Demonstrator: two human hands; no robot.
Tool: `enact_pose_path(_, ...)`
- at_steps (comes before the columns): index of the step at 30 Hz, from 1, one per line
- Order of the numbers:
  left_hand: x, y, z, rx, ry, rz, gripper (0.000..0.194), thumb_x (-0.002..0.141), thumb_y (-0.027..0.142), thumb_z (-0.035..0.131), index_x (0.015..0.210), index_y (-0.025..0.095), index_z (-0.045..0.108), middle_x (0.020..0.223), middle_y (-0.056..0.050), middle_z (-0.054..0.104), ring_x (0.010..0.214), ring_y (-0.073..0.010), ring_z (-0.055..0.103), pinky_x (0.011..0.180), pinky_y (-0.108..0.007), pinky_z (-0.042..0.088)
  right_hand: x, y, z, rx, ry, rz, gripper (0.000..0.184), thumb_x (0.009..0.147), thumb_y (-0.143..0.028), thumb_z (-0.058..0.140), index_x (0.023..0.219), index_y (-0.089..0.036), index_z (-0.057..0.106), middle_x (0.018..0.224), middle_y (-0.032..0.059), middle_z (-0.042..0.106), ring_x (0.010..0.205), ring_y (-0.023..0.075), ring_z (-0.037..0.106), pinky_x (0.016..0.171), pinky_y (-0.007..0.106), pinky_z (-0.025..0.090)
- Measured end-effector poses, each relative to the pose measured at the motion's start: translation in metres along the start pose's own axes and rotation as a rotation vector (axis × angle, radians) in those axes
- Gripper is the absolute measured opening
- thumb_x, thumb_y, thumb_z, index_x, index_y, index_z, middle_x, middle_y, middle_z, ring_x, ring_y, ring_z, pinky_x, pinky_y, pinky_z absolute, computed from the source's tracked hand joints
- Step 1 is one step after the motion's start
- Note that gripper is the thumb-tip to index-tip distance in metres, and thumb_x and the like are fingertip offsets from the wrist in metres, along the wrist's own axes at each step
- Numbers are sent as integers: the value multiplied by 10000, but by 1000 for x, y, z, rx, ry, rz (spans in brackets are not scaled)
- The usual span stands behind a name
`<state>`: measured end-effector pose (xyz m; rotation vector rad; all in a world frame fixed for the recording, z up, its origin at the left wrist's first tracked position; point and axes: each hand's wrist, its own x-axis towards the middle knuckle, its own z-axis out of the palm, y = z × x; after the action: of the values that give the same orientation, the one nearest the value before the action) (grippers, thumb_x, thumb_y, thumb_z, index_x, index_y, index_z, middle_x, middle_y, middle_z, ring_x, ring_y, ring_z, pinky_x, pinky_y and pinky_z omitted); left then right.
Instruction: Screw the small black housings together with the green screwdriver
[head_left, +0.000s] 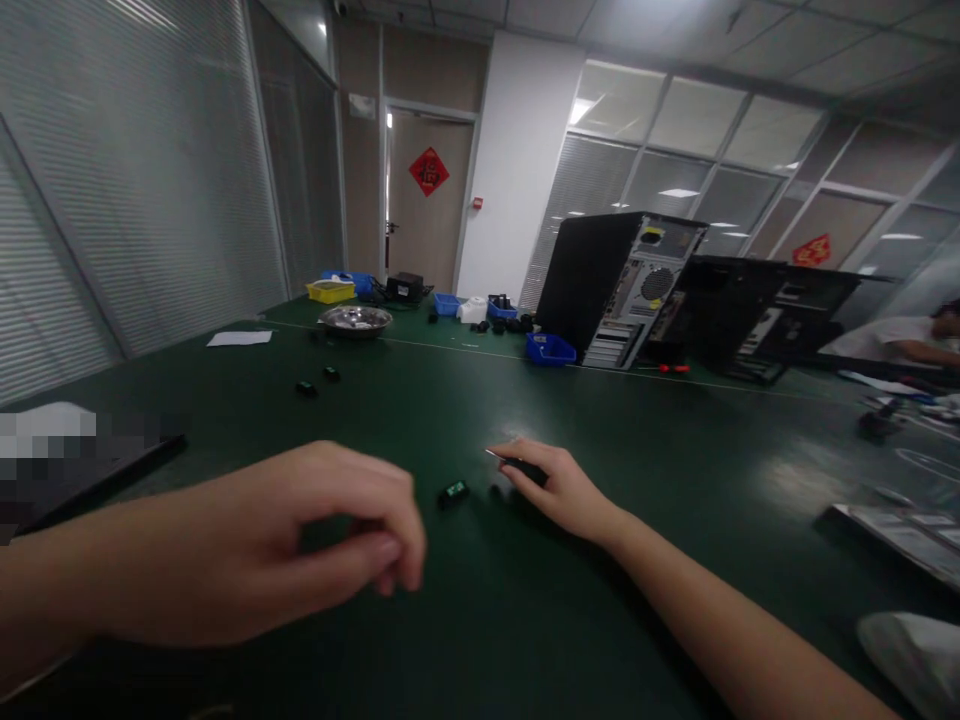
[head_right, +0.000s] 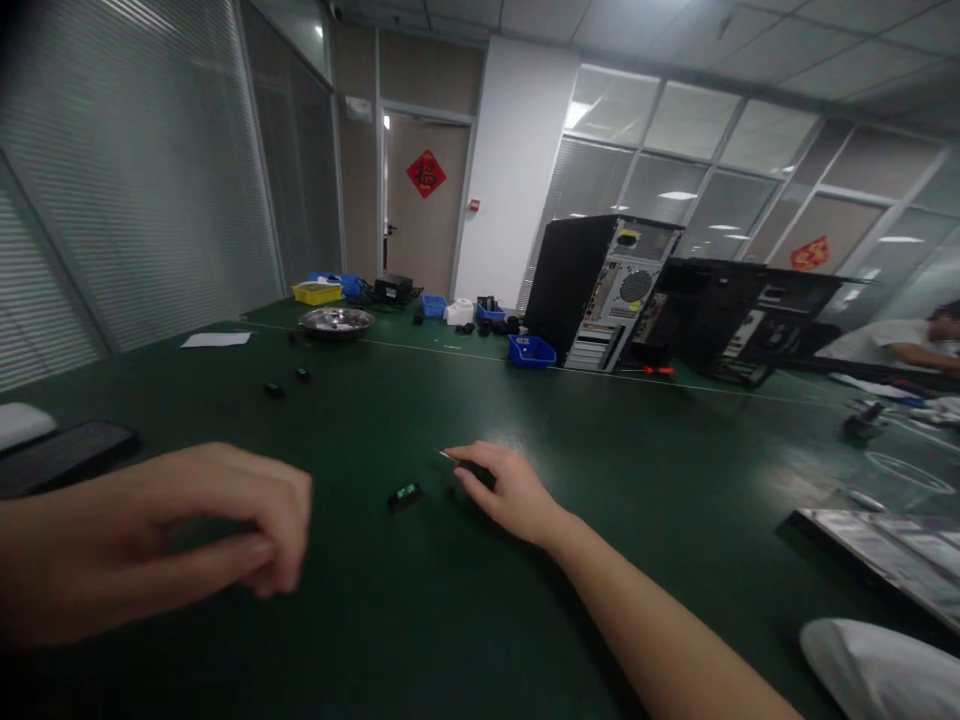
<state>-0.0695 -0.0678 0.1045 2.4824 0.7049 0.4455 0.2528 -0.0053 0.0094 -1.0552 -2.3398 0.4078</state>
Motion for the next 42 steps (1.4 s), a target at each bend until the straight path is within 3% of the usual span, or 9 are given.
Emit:
enact_pose_path(1,17,7,-1,-51,-126,43,211,955,266,492,947,286,702,833,13,684,740,-140,617,707,-240,475,-1,2,1,1,9,1,292,981,-274,507,1248,-215,612,1107,81,690,984,216,643,886,367,502)
enact_pose_path(2,33,11,1,-79,-165,91,204,950,248,494,969,270,696,849,8,683,753,-143,615,719,-245,466,-2,3,1,5,14,-1,292,981,-279,508,1245,-215,614,1107,83,690,987,219,643,885,367,502)
enact_pose_path(4,60,3,11,3,-76,94,148,917,319,565,1000,235,654,876,-7,659,768,-163,598,712,-265,446,-4,3,2,15,7,-4,289,980,-281,508,1240,-213,616,1100,83,692,980,219,644,871,360,504)
enact_pose_path(6,73,-19,27,185,66,-50,296,836,462,663,954,196,609,859,-25,620,760,-193,564,661,-287,413,-3,2,2,24,-14,-8,289,981,-274,504,1242,-210,610,1086,81,692,961,212,646,855,349,507)
enact_pose_path(10,77,-68,63,172,12,-231,525,715,622,721,970,183,585,886,-29,581,730,-191,539,579,-260,382,-1,-2,5,45,-53,-33,314,978,-250,509,1283,-223,575,1161,79,668,1018,208,627,895,356,492)
enact_pose_path(15,79,-85,87,127,136,-168,237,884,401,625,939,171,621,873,-27,562,773,-172,533,639,-252,405,-1,-5,9,55,-51,-60,271,969,-246,524,1224,-226,613,1109,76,666,997,210,621,873,354,496)
enact_pose_path(20,81,-91,89,48,194,-143,175,890,336,624,923,168,657,854,-19,560,748,-152,529,643,-243,411,-1,-10,6,97,-93,-67,285,962,-211,535,1235,-232,615,1102,72,650,999,204,611,881,346,497)
enact_pose_path(27,80,-96,88,4,167,-127,201,888,282,628,1045,186,709,875,-23,561,760,-153,548,655,-243,421,0,-11,9,62,-124,-70,283,966,-221,539,1232,-237,634,1057,68,662,970,202,610,870,350,489)
enact_pose_path(42,78,-99,88,-31,195,-78,206,869,248,649,1051,190,725,933,-40,618,819,-161,583,681,-231,424,-2,-17,10,64,-130,-100,288,941,-192,556,1207,-223,663,1047,77,675,936,197,639,837,331,504)
